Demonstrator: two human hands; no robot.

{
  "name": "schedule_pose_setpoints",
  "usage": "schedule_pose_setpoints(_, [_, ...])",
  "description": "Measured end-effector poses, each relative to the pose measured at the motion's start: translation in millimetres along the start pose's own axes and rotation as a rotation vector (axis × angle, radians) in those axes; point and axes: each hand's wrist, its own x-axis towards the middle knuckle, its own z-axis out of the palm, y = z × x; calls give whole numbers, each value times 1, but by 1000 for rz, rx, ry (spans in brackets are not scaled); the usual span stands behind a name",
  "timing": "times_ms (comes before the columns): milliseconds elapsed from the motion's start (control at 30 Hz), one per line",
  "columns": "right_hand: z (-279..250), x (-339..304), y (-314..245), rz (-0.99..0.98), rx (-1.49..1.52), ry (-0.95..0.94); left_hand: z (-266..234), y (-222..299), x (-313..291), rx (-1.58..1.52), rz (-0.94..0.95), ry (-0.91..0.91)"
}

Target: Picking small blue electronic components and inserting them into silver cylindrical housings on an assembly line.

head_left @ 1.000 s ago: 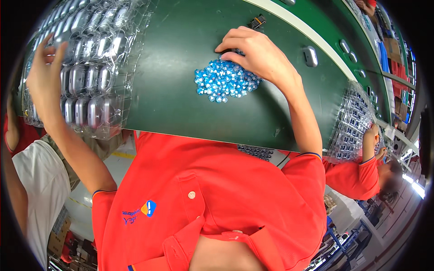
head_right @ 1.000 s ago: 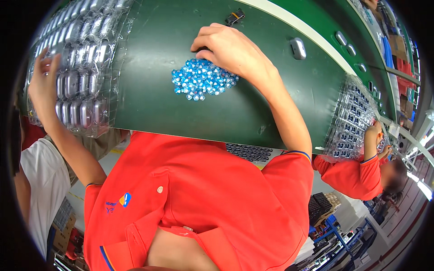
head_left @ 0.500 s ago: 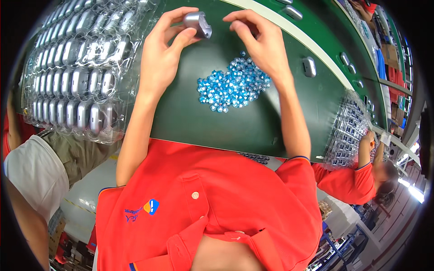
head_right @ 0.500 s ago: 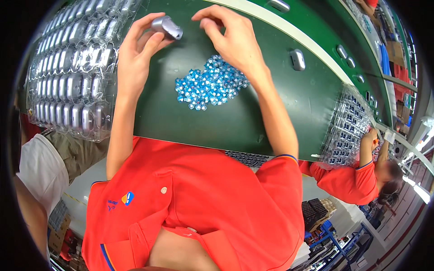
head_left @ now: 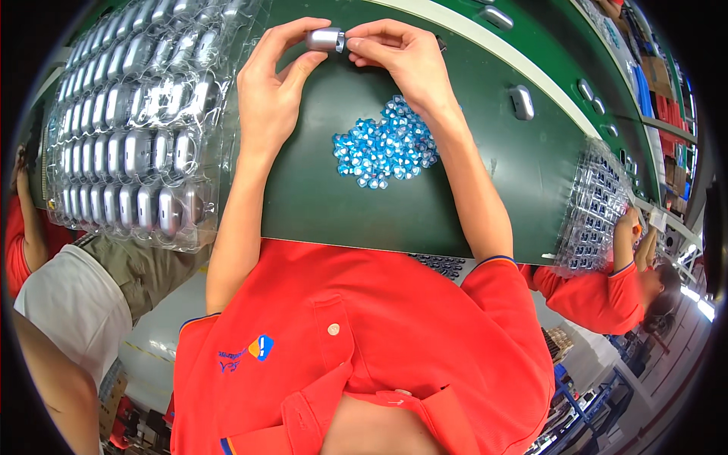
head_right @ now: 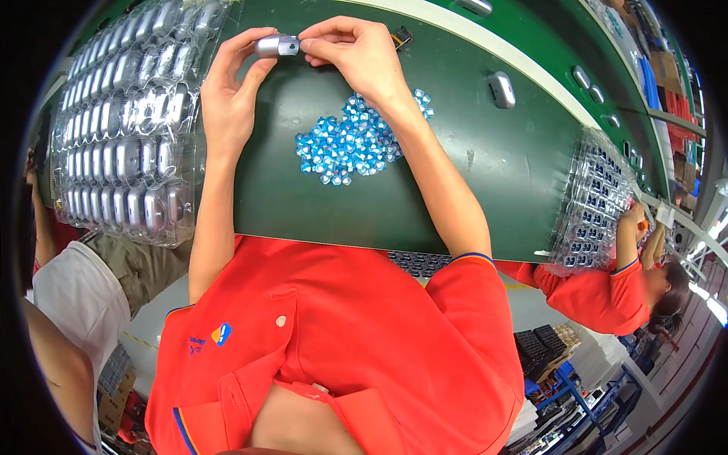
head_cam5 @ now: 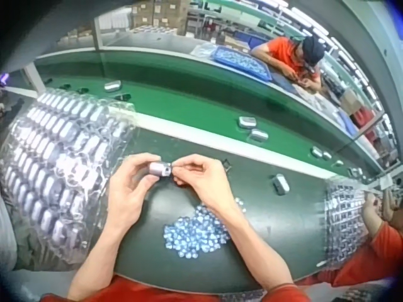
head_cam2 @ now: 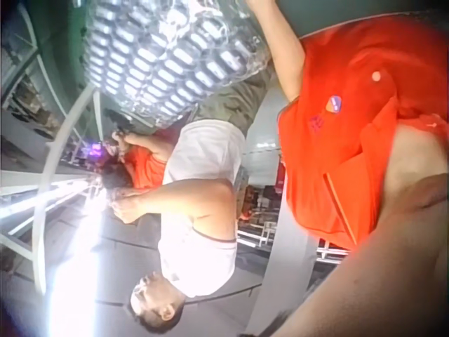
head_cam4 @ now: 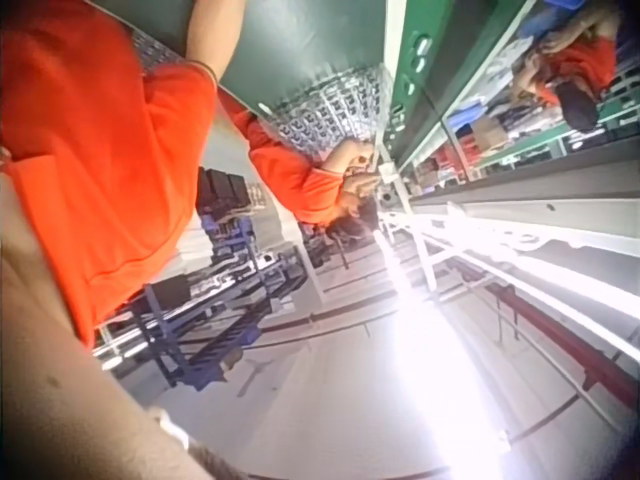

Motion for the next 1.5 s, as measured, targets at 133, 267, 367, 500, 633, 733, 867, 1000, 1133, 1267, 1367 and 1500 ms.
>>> schedule_pose_setpoints(133, [2, 0, 2, 7, 19, -16, 0, -1, 1, 79, 82, -36])
schedule_pose_setpoints(267, [4, 3, 8, 0, 91, 14, 2, 5, 1, 113, 149, -24])
schedule_pose_setpoints(367, [7, 5, 7, 33, 147, -21, 0, 3, 0, 123, 171, -70])
schedule_pose_setpoints(500, [8, -1, 2, -13, -35, -5, -2, 4, -3, 213, 252, -141])
schedule_pose_setpoints(633, [6, -1, 2, -28, 36, -73, -3, 8, -2, 208, 276, -160])
schedule_pose_setpoints(733, [4, -1, 7, -5, 115, -148, -4, 8, -3, 156, 257, -134])
schedule_pose_setpoints(867, [0, -2, 6, 4, 182, -238, -6, 10, -2, 88, 228, -89])
schedule_pose_setpoints(1000, [5, -4, 5, -85, 58, -137, -5, 11, -1, 143, 297, -101])
schedule_pose_setpoints(1133, [17, -8, 10, -211, 13, 1, -2, 11, -2, 306, 464, -83])
schedule_pose_setpoints(1267, [13, -11, 5, -145, 142, -68, -4, 15, -4, 250, 413, -47])
schedule_pose_setpoints(1367, [5, -13, -2, -44, 167, -151, -5, 18, -6, 197, 317, -54])
schedule_pose_setpoints(1500, [-1, -11, -3, 19, 76, -193, -5, 17, -7, 213, 339, -88])
